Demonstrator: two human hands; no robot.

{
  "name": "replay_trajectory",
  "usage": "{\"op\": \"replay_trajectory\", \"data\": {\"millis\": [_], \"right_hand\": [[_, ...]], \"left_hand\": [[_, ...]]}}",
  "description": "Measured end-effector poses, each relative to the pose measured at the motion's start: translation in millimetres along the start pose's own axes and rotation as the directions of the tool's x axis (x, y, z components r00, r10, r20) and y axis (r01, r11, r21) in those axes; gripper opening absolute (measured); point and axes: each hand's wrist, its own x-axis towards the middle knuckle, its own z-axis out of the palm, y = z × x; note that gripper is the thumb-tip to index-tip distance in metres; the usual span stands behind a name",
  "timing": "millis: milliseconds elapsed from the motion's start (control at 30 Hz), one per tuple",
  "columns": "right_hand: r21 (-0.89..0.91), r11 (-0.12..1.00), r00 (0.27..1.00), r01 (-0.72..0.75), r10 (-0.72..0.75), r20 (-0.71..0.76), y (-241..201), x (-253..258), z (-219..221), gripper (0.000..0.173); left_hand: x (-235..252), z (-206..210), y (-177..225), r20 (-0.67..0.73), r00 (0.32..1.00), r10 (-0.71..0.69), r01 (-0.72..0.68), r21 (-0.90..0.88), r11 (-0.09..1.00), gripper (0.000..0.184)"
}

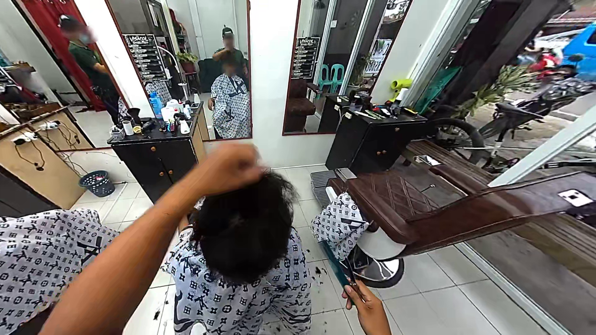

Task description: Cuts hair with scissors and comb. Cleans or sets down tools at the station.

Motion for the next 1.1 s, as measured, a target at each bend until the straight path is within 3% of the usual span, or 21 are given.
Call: {"op": "replay_trajectory", "data": {"millis": [33, 67, 100, 133, 200, 267, 333, 367, 400, 500, 567, 600, 633, 667, 767, 833, 900, 967, 1000, 1033, 1100], "right_hand": [[0.005, 1.000, 1.000, -0.013, 0.013, 0.004, 3, -3, -5, 0.021], [0.003, 0.999, 0.999, -0.032, 0.032, 0.011, 5, -7, -10, 0.021], [0.001, 0.999, 0.999, -0.049, 0.049, 0.020, 7, -11, -15, 0.021], [-0.004, 0.998, 0.998, -0.061, 0.061, 0.030, 9, -14, -20, 0.021], [-0.018, 0.997, 0.996, -0.075, 0.076, 0.049, 16, -14, -31, 0.021], [-0.037, 0.994, 0.992, -0.105, 0.107, 0.071, 23, -12, -37, 0.022], [-0.052, 0.989, 0.987, -0.136, 0.140, 0.081, 24, -11, -39, 0.020], [-0.048, 0.989, 0.987, -0.139, 0.142, 0.080, 24, -8, -39, 0.019], [-0.044, 0.990, 0.988, -0.131, 0.134, 0.080, 22, -5, -38, 0.019], [-0.012, 0.994, 0.990, -0.110, 0.111, 0.089, 23, -2, -35, 0.020], [0.002, 0.993, 0.988, -0.116, 0.115, 0.105, 26, -7, -32, 0.019], [-0.001, 0.993, 0.986, -0.116, 0.115, 0.122, 27, -10, -33, 0.020], [-0.001, 0.994, 0.984, -0.114, 0.113, 0.139, 30, -14, -34, 0.021], [-0.001, 0.994, 0.983, -0.109, 0.108, 0.151, 35, -17, -35, 0.021], [-0.001, 0.990, 0.975, -0.140, 0.138, 0.172, 47, -29, -42, 0.023], [0.004, 0.984, 0.969, -0.176, 0.172, 0.179, 51, -35, -46, 0.026], [0.011, 0.982, 0.966, -0.191, 0.185, 0.179, 55, -36, -49, 0.026], [0.027, 0.980, 0.968, -0.200, 0.193, 0.162, 59, -40, -52, 0.023], [0.040, 0.979, 0.971, -0.198, 0.190, 0.144, 60, -39, -53, 0.021], [0.060, 0.980, 0.976, -0.189, 0.181, 0.121, 61, -38, -54, 0.019], [0.092, 0.980, 0.982, -0.177, 0.169, 0.090, 69, -42, -56, 0.018]], "left_hand": [[-10, -21, -7, -0.257, 0.959, -0.123, 0.125, -0.008, 0.992, 0.026], [-23, -39, -8, -0.434, 0.858, -0.274, 0.280, -0.051, 0.959, 0.025], [-39, -45, -4, -0.506, 0.767, -0.394, 0.411, -0.085, 0.908, 0.025], [-57, -39, 5, -0.483, 0.710, -0.513, 0.533, -0.107, 0.839, 0.033], [-81, 1, 25, -0.255, 0.656, -0.710, 0.710, -0.110, 0.695, 0.060], [-78, 37, 38, -0.077, 0.644, -0.761, 0.758, -0.062, 0.649, 0.083], [-66, 49, 44, -0.162, 0.757, -0.633, 0.628, -0.089, 0.774, 0.053], [-59, 45, 45, -0.274, 0.829, -0.487, 0.467, -0.140, 0.873, 0.032], [-49, 34, 49, -0.365, 0.866, -0.343, 0.289, -0.195, 0.937, 0.028], [-28, 0, 87, -0.496, 0.866, -0.065, -0.014, -0.153, 0.988, 0.015], [-24, 17, 109, -0.211, 0.973, 0.098, -0.080, 0.091, 0.993, 0.021], [-24, 35, 112, 0.070, 0.989, 0.130, -0.142, 0.213, 0.967, 0.025], [-23, 53, 111, 0.324, 0.942, 0.092, -0.197, 0.308, 0.931, 0.027], [-23, 65, 104, 0.464, 0.885, -0.047, -0.156, 0.390, 0.908, 0.034], [-9, 62, 75, 0.436, 0.655, -0.618, 0.302, 0.598, 0.742, 0.067], [-1, 67, 73, 0.523, 0.572, -0.632, 0.292, 0.591, 0.752, 0.072], [7, 69, 77, 0.627, 0.585, -0.515, 0.201, 0.503, 0.841, 0.060], [9, 49, 65, 0.468, 0.759, -0.452, 0.199, 0.494, 0.846, 0.032], [9, 30, 60, 0.303, 0.841, -0.448, 0.261, 0.498, 0.827, 0.027], [7, 10, 60, 0.085, 0.893, -0.443, 0.350, 0.489, 0.799, 0.035], [-4, -10, 75, -0.358, 0.850, -0.385, 0.517, 0.430, 0.741, 0.044]]}}
